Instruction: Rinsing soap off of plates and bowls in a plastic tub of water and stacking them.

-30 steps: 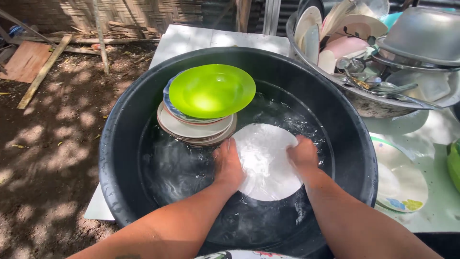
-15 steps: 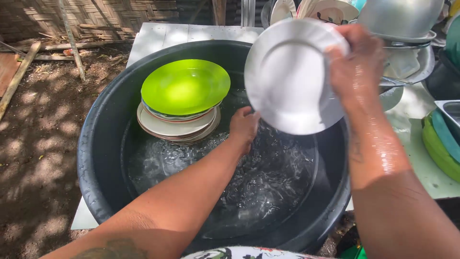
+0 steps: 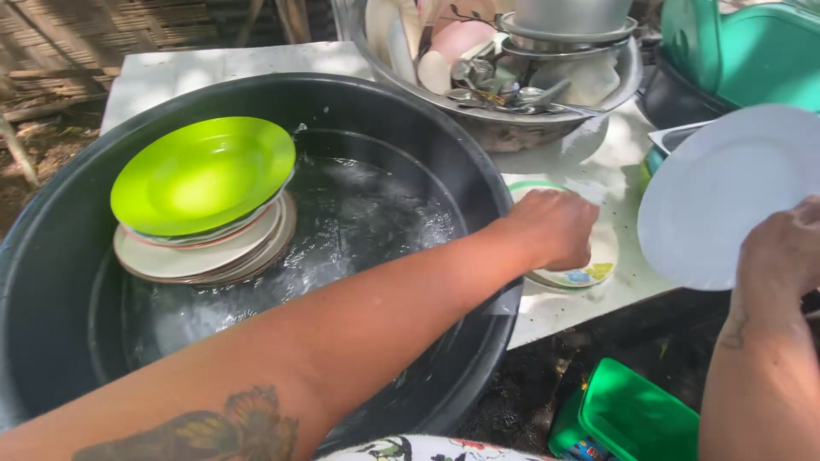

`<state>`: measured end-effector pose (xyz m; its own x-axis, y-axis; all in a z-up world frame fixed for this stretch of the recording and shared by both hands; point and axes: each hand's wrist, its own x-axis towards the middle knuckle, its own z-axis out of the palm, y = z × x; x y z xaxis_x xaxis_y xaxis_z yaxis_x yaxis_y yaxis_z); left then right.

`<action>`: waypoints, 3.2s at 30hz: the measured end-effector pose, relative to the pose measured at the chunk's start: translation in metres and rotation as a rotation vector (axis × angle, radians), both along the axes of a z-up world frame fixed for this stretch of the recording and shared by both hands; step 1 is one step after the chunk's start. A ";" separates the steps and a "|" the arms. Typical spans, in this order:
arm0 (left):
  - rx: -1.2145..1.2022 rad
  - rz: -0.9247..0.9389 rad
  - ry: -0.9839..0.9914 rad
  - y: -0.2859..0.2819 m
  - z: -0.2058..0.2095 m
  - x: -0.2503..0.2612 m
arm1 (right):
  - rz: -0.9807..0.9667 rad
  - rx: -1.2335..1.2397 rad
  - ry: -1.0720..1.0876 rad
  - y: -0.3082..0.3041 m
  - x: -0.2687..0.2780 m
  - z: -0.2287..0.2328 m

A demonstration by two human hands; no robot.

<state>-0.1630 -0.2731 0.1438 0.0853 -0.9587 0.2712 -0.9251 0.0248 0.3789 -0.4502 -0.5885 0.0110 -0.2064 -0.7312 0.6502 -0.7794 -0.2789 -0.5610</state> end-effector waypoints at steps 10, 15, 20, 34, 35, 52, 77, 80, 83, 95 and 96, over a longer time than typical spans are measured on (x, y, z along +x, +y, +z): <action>0.869 0.139 -0.277 -0.209 -0.136 0.057 | 0.099 0.038 -0.631 0.127 0.022 0.000; 1.224 -0.153 -0.541 -0.328 -0.387 0.153 | 0.132 0.230 -0.804 0.140 0.045 0.000; 1.222 -0.010 -0.377 -0.288 -0.291 0.103 | 0.180 0.523 -1.011 0.124 0.081 -0.036; 0.076 0.216 0.338 -0.104 -0.038 0.095 | 0.622 0.162 -0.023 0.078 0.235 0.017; 0.067 0.241 0.341 -0.086 -0.030 0.101 | 0.648 0.159 -0.018 0.088 0.253 0.036; 0.016 0.848 0.665 0.237 -0.104 0.173 | 1.445 1.096 -0.110 0.388 0.506 0.090; 0.491 0.690 0.130 0.267 -0.101 0.140 | 0.997 0.535 0.384 0.330 0.386 -0.037; 0.554 0.668 0.055 0.269 -0.116 0.144 | 0.880 0.495 0.616 0.372 0.383 -0.029; 0.570 0.678 -0.179 0.263 -0.126 0.140 | 0.838 0.108 1.264 0.392 0.384 -0.044; 0.309 0.802 0.210 0.255 -0.137 0.140 | 0.821 0.540 0.984 0.383 0.363 0.014; 0.224 0.908 0.327 0.255 -0.136 0.140 | 0.796 0.668 0.855 0.369 0.369 0.002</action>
